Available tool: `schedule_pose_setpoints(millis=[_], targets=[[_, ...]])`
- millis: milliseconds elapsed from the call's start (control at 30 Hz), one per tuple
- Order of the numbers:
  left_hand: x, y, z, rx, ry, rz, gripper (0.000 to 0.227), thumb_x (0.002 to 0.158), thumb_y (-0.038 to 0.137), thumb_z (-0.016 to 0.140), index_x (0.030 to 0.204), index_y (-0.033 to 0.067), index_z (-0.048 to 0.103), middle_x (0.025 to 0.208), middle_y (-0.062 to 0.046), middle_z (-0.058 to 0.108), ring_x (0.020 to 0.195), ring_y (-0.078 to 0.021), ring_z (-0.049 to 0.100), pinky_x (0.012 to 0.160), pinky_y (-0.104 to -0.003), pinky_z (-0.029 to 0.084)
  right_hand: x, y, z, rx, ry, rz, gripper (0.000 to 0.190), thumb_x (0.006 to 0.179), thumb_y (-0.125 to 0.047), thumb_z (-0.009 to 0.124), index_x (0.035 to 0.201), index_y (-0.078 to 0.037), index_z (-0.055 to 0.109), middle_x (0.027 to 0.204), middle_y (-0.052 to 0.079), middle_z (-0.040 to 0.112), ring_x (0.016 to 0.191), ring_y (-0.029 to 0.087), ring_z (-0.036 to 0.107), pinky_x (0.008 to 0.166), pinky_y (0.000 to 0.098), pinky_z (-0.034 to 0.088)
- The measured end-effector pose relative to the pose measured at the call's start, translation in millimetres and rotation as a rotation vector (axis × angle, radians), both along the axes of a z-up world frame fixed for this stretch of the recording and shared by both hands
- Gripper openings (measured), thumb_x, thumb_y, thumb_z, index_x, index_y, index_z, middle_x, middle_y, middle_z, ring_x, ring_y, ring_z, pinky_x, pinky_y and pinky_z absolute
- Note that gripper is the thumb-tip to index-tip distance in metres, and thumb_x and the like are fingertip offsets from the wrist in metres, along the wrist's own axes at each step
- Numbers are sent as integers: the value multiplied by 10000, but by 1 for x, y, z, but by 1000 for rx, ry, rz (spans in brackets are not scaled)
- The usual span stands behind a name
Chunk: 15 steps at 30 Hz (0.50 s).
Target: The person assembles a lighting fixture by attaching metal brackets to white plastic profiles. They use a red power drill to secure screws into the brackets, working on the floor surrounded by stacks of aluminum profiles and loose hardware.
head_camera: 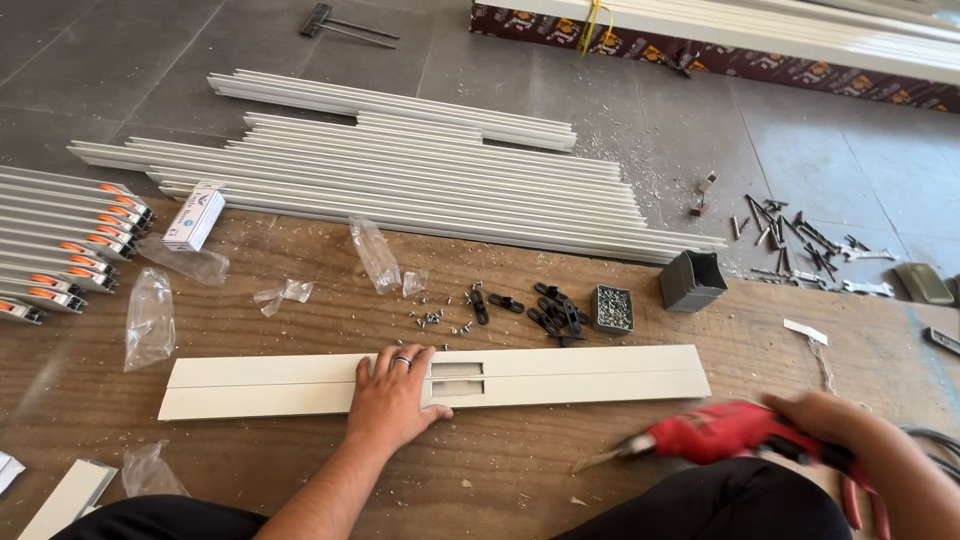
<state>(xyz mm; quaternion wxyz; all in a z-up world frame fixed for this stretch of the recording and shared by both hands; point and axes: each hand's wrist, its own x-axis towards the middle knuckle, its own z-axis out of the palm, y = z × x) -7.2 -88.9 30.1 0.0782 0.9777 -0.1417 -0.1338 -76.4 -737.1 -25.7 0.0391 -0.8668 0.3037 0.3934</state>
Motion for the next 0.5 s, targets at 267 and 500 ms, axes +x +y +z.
schedule_pose_setpoints(millis=[267, 500], targets=[[-4, -10, -16, -90, 11, -15, 1061, 664, 646, 852, 1515, 189, 413, 1560, -10, 439, 1491, -259, 311, 1191, -661, 224, 6, 18, 17, -147, -161, -31, 620, 879, -674, 509, 1131, -165, 759, 1226, 132, 710, 1190, 293, 667, 1078, 435, 512], [6, -4, -20, -61, 38, -92, 1155, 665, 649, 873, 1566, 203, 302, 1577, -117, 344, 1449, -343, 291, 1159, -658, 217, 9, 147, 25, -97, -515, 125, 541, 860, -584, 640, 1266, -230, 682, 1390, 81, 617, 1293, 283, 607, 1109, 433, 505]])
